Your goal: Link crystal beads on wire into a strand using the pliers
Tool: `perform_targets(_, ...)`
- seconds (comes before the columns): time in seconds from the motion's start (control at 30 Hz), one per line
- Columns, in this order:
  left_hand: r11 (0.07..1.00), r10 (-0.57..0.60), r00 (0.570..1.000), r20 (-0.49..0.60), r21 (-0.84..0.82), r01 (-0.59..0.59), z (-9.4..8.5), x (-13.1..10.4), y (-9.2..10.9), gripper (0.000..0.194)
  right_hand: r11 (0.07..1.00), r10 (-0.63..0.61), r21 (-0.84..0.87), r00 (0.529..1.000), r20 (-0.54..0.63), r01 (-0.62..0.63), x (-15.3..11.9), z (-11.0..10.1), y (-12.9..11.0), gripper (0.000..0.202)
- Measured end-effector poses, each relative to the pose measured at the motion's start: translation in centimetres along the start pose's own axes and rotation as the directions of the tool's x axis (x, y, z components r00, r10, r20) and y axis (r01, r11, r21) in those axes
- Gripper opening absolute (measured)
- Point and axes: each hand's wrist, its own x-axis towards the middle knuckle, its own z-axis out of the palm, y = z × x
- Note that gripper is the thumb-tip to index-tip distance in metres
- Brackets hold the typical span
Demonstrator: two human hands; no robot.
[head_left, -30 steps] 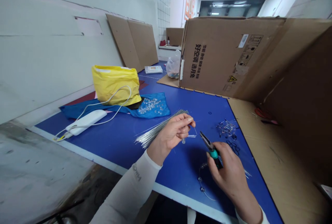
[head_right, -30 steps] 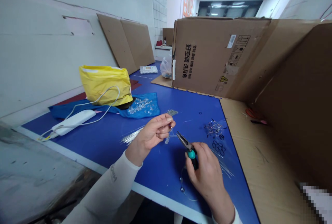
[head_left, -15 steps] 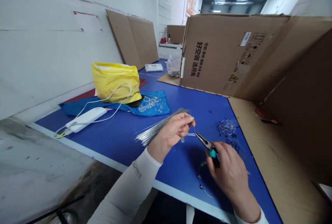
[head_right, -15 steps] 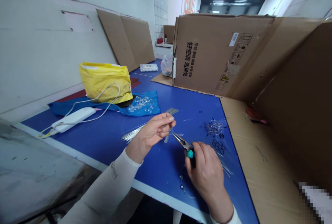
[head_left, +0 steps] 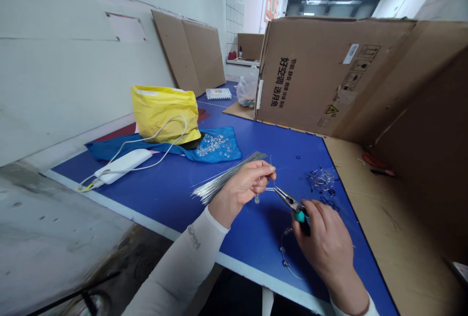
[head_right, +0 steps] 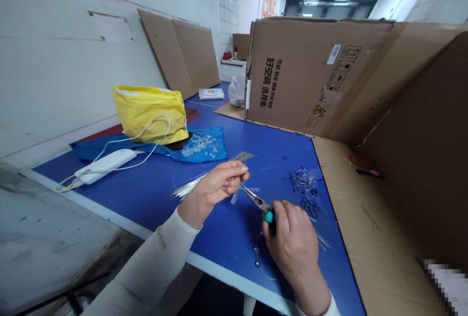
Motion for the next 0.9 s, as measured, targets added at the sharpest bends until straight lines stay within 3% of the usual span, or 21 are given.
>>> perform_targets(0.9,0.996,-0.057,0.998,0.026,0.072,0.055,-0.75,0.38,0.0,0.016,0.997,-0.067,-0.047,0.998,0.011,0.068,-0.02,-0.17,0.22,0.03)
